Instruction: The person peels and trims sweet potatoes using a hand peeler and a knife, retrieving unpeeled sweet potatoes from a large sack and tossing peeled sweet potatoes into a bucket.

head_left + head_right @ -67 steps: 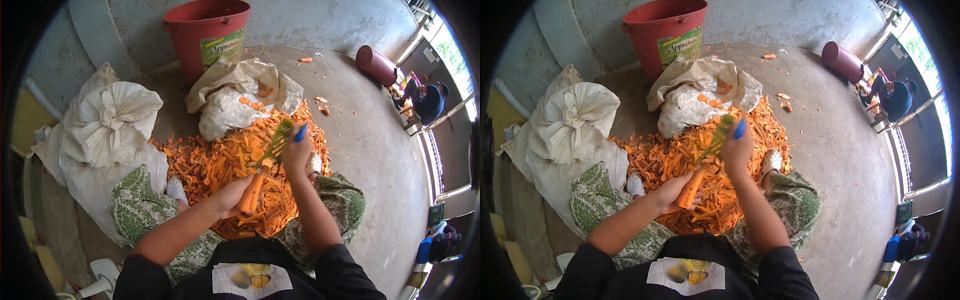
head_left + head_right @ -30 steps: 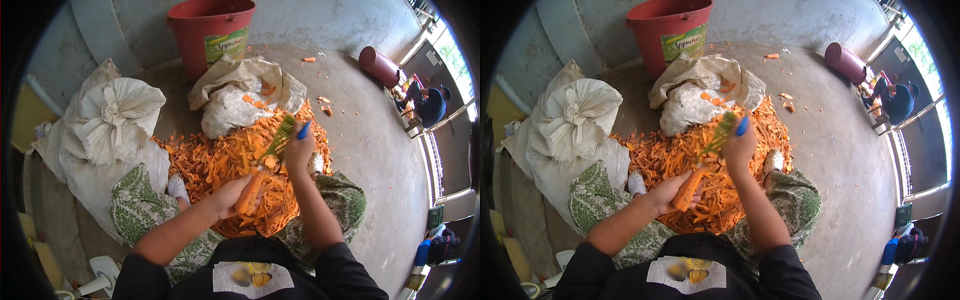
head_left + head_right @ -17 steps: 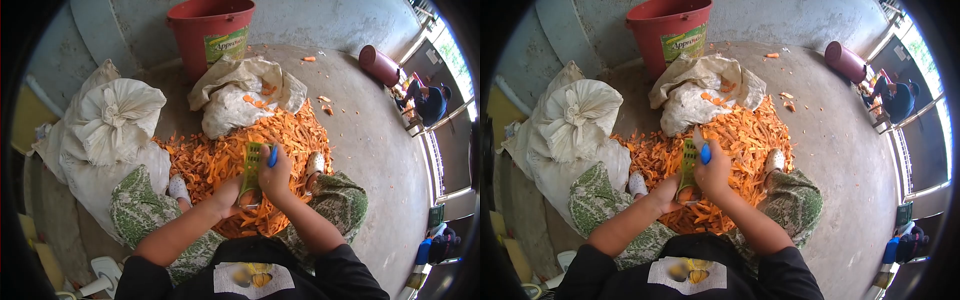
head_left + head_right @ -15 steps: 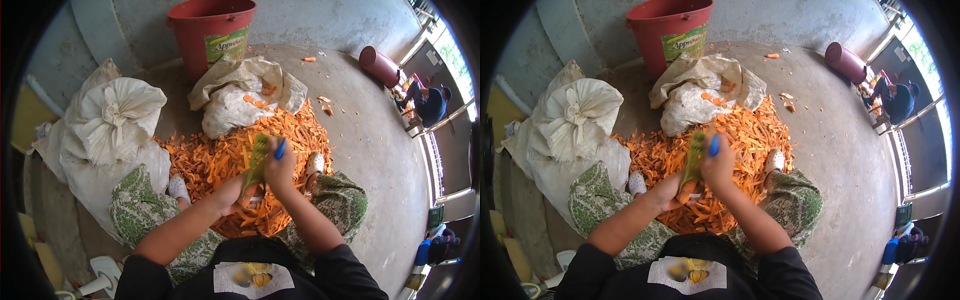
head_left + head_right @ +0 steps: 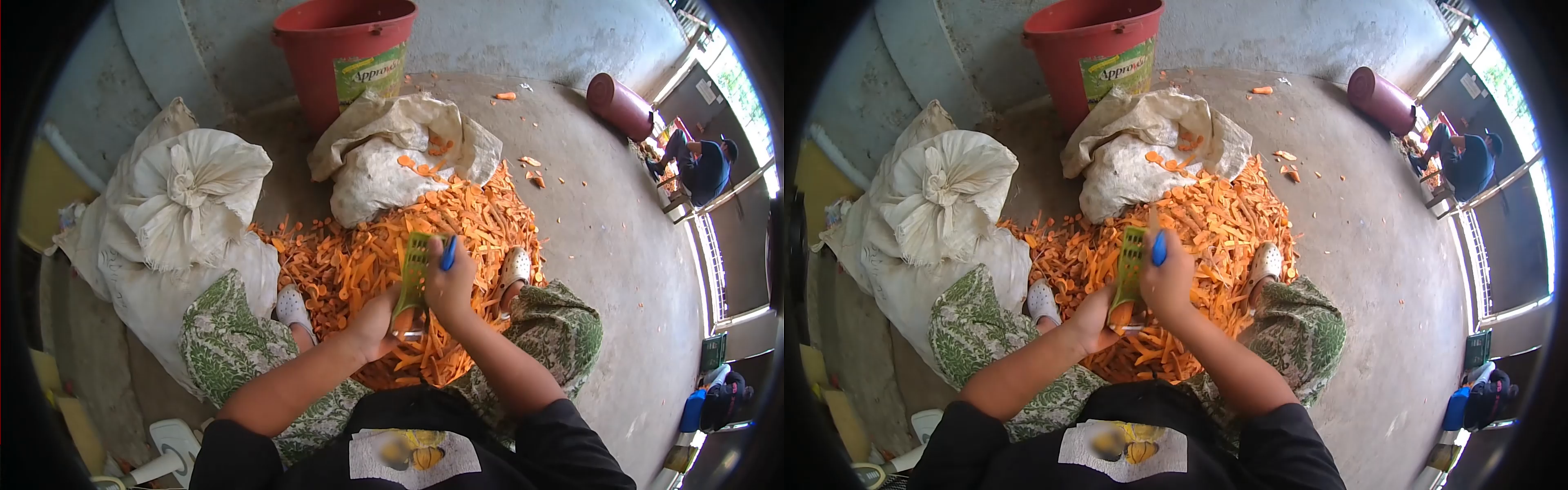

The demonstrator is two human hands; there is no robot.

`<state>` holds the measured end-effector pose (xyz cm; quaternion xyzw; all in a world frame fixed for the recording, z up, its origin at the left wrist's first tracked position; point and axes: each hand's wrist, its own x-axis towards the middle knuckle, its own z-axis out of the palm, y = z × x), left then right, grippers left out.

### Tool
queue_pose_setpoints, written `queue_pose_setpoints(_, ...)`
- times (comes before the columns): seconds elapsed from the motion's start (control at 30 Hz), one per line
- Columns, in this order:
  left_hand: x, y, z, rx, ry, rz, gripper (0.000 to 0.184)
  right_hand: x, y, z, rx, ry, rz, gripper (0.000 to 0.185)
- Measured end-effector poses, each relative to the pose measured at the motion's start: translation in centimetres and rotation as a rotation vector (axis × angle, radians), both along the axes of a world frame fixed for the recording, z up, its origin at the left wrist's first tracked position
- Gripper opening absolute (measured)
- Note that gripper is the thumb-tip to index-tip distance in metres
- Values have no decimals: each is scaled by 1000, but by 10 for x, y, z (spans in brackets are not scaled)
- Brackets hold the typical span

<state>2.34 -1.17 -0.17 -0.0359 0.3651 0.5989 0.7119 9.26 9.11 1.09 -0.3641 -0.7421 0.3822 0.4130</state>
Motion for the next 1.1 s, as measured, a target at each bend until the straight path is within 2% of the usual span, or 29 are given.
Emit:
queue_pose_setpoints(0.07,-3,-5,-19,108,-164,-194,38,-2,26,3,-121,56,-113,21)
queue_pose_setpoints(0.1,-1,-6,-14,110,-165,-191,38,-1,46,9,-51,49,-218,22)
queue_pose_setpoints(0.13,1,-8,-1,104,-19,-234,38,7,67,12,-81,9,-264,25)
queue_pose_setpoints(0.17,1,-10,10,96,128,-280,39,11,77,21,-124,178,-277,29)
queue_pose_setpoints(0.2,-5,-11,17,138,219,-359,38,21,97,13,-90,56,-399,30)
queue_pose_setpoints(0.23,-10,-11,14,138,220,-361,38,30,109,12,-143,65,-378,32)
queue_pose_setpoints(0.3,-18,-9,6,254,478,-334,37,44,109,20,-225,-110,-252,28)
queue_pose_setpoints(0.33,-14,-9,9,174,617,-221,35,47,101,27,-220,-108,-254,28)
queue_pose_setpoints(0.37,-17,-8,14,177,618,-222,35,49,87,33,-204,-233,-69,25)
queue_pose_setpoints(0.4,-22,-7,20,239,916,-278,37,52,72,41,-187,-355,118,23)
queue_pose_setpoints(0.43,-26,-6,26,301,1216,-332,39,55,55,56,-279,-542,236,21)
queue_pose_setpoints(0.47,-28,-5,31,279,1321,-321,37,54,39,70,-402,-663,310,18)
queue_pose_setpoints(0.5,-29,-4,33,282,1320,-324,37,58,32,67,-187,-795,385,16)
queue_pose_setpoints(0.57,-31,-3,35,269,1444,-350,34,65,22,55,-83,-822,441,16)
queue_pose_setpoints(0.6,-30,-3,33,269,1444,-349,34,66,20,49,-82,-822,441,16)
queue_pose_setpoints(0.67,-27,-2,26,395,1514,-167,31,65,20,36,-79,-828,463,18)
queue_pose_setpoints(0.8,-30,-3,23,394,1543,-200,28,65,27,15,-99,-799,526,18)
queue_pose_setpoints(0.87,-33,-5,27,387,1528,-329,27,66,32,10,-180,-781,586,18)
queue_pose_setpoints(1.0,-34,-6,32,449,1591,-259,26,63,33,4,-238,-767,583,17)
queue_pose_setpoints(1.1,-33,-11,48,588,1635,-269,25,60,38,-25,-339,-845,474,21)
